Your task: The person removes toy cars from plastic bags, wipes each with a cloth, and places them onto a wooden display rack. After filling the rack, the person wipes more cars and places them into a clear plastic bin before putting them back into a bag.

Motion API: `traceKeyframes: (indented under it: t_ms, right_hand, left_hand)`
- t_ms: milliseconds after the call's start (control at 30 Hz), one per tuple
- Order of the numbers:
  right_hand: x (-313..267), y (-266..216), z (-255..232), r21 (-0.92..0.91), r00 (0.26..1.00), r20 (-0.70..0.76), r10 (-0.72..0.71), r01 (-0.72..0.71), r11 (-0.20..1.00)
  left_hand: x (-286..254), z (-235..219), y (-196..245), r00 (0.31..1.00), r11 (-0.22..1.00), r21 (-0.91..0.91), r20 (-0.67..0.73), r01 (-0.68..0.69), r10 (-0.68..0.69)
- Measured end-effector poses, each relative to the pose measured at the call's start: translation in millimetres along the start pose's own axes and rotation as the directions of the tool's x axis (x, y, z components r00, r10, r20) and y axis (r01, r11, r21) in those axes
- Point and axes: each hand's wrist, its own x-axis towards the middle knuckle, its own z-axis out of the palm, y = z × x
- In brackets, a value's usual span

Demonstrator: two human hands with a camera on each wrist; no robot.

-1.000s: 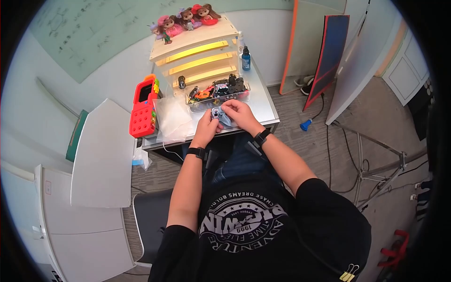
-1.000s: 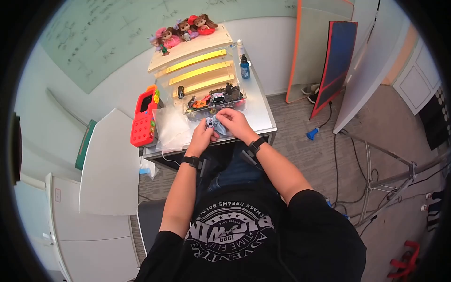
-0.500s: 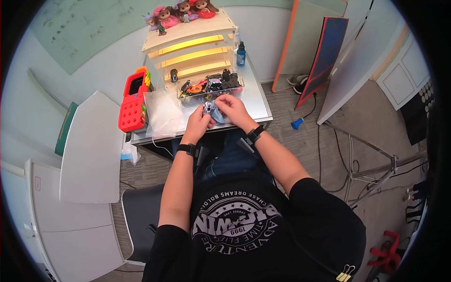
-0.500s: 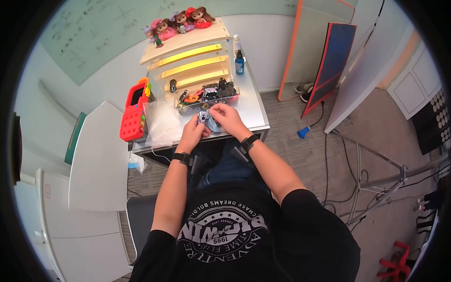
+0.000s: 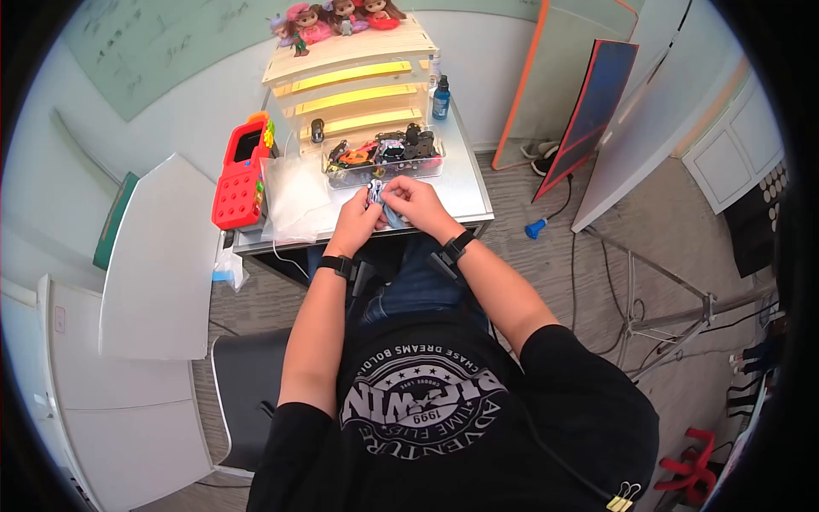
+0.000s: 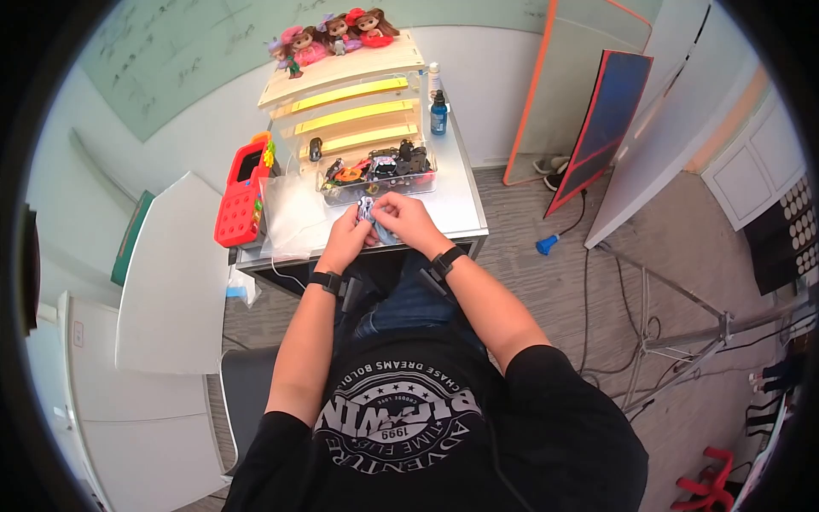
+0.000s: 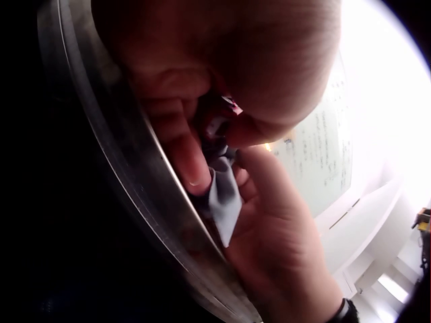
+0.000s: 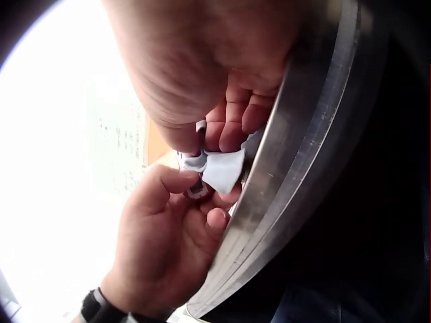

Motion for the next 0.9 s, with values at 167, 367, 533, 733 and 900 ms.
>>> traceKeyframes:
  t_ms: [167, 367, 533, 733, 900]
  right_hand:
    - [1.6, 0.0, -3.1, -0.066, 0.999, 0.016, 0.032, -0.031, 0.997]
    - [1.7, 5.9, -1.9, 0.090, 0.999, -0.036, -0.021, 0.024, 0.996]
    - [2.0, 2.0, -4.9, -0.016, 0.998, 0.057, 0.001, 0.000, 1.000]
    - [5.5, 12.5, -5.8, 0.204, 0.999, -0.046, -0.004, 0.013, 0.979]
    - [1.3, 5.3, -6.2, -0.020, 0.995, 0.099, 0.003, -0.001, 1.000]
  left_hand:
    - [3.0, -3.5, -8.4, 0.999, 1.000, -0.011, 0.024, -0.023, 0.023]
    - [-0.6, 0.3, -0.8, 0.999, 0.998, 0.053, 0.022, -0.033, 0.032]
    - [-2.9, -0.6, 4.2, 0.999, 0.994, 0.106, 0.025, -0.028, 0.025]
    - [-3.6, 1.1, 5.8, 0.999, 0.985, 0.165, 0.017, -0.040, 0.037]
    - [-1.7, 0.4, 2.0, 0.999, 0.974, 0.223, -0.002, -0.046, 0.048]
